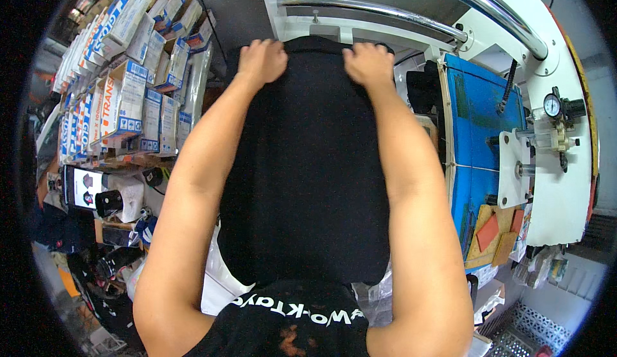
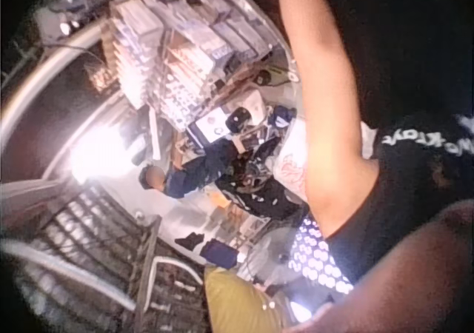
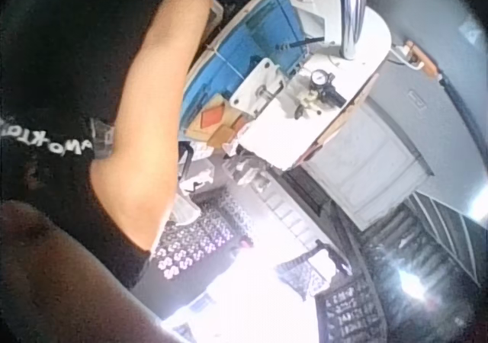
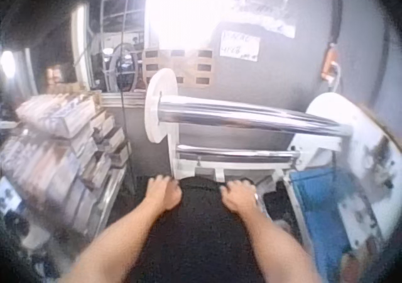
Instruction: The person places a black t-shirt on a heat press, aligns a colorful transfer sheet, and operates the press to apply the design. They then remove the finished shirt, place it on a nearby chair, and repeat the process with another t-shirt, trimming excess transfer material with scissors.
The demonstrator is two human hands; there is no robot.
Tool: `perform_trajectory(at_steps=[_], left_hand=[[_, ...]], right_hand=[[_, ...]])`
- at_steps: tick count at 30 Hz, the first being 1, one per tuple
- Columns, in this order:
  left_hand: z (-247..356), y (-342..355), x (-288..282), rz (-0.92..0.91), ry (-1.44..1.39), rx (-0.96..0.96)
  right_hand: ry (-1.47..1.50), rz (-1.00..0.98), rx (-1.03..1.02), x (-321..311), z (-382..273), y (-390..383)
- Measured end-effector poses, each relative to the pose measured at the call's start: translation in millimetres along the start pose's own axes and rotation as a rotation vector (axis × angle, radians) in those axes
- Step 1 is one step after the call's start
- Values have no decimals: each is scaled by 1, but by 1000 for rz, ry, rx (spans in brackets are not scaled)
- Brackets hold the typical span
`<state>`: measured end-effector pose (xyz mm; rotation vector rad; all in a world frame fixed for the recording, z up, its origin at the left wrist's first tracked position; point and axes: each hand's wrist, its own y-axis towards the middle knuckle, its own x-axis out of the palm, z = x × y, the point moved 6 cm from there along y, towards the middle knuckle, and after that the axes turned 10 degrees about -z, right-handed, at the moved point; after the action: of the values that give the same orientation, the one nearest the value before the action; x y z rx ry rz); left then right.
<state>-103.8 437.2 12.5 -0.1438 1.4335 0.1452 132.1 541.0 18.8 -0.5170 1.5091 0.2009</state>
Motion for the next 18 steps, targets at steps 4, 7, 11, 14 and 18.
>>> perform_trajectory(at_steps=[4,7,11,14,18], left_hand=[[-83,-48,-14,28,-47,-243],[-106,-150,8,88,-601,-241],[-72,-348,107,-390,-1717,-597],[-57,-448,141,-597,-2071,-768],[-95,-490,127,-347,-2097,-556]], right_hand=[[85,155,318,5,76,-56],[661,53,152,40,84,-154],[1174,-264,366,126,74,-333],[1924,-495,585,186,77,-410],[2234,-313,632,217,115,-450]])
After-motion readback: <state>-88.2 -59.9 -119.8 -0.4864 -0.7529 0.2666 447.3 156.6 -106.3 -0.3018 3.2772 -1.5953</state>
